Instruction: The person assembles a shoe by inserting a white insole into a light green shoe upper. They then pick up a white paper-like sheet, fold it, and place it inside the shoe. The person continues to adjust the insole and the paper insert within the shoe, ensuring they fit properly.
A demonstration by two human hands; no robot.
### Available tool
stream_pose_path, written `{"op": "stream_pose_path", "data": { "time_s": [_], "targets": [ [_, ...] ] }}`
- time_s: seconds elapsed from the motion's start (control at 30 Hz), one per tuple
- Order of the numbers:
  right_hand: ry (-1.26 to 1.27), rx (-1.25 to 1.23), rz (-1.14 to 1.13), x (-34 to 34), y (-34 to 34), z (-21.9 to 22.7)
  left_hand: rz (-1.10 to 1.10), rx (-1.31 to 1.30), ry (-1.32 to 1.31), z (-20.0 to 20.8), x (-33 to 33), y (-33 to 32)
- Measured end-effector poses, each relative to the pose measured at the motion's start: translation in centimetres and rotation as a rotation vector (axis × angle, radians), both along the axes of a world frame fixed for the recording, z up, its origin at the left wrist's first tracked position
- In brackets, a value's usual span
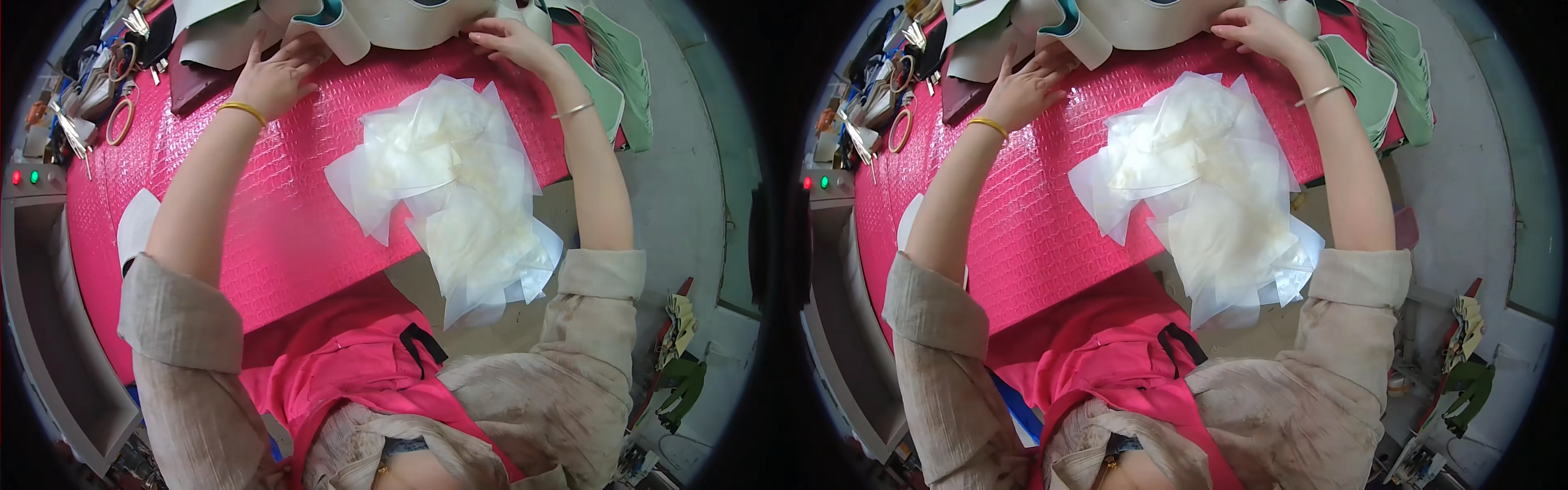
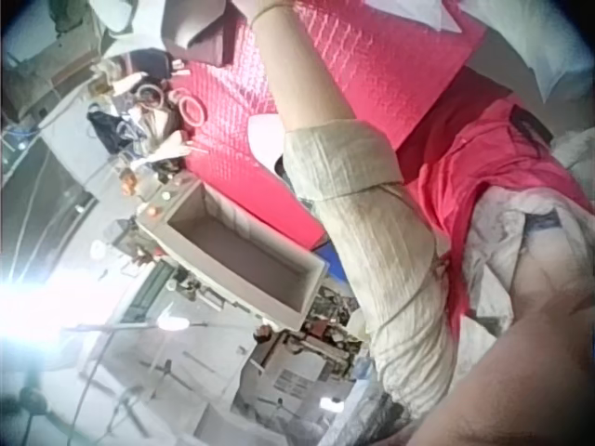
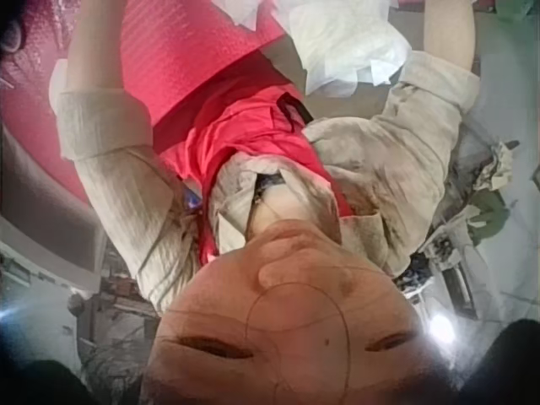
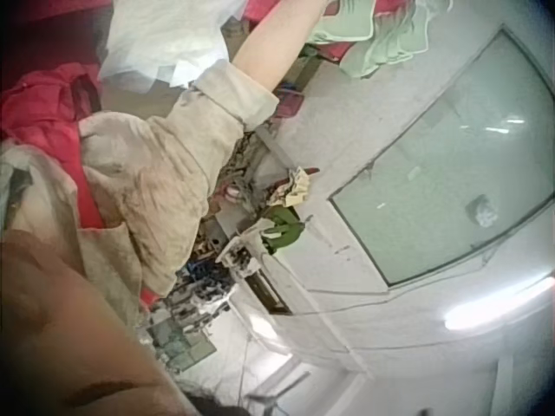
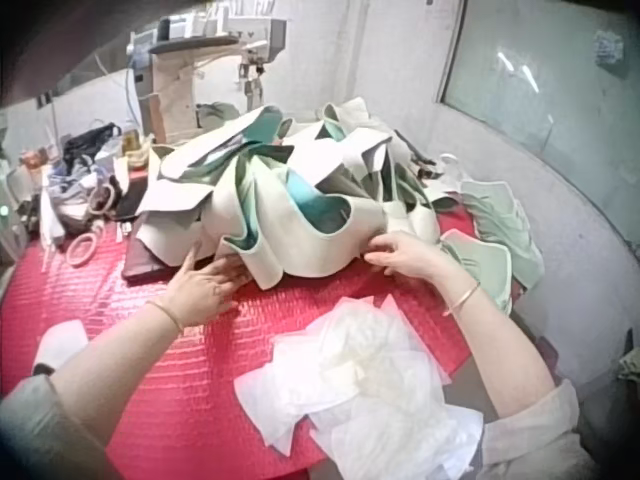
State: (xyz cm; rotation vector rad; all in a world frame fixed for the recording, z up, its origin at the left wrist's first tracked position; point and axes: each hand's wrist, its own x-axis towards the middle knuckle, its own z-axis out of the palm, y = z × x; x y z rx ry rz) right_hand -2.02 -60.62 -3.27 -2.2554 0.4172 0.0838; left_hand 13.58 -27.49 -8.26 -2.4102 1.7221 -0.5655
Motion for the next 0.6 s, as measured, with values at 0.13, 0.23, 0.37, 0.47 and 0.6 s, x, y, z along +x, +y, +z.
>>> {"op": "stream_pose_path", "data": {
  "time_s": [0.13,0.23,0.37,0.47,0.6],
  "targets": [
    [0.030,-0.034,0.072,-2.8,2.5,1.9,0.007,0.087,0.263,2.1,-2.7,-0.6],
    [-0.061,-0.031,0.090,-4.0,4.1,2.2,-0.012,0.005,0.545,2.5,-4.4,-0.1],
    [-0.157,-0.016,0.108,-6.0,7.5,3.0,-0.206,-0.206,0.488,3.6,-8.2,0.6],
    [-0.208,-0.105,0.060,-7.7,8.2,2.4,-0.306,-0.108,0.722,3.9,-11.9,0.0],
    [-0.254,-0.288,-0.017,-8.4,5.9,2.4,-0.397,-0.081,0.749,3.0,-14.7,0.0]
  ]
}}
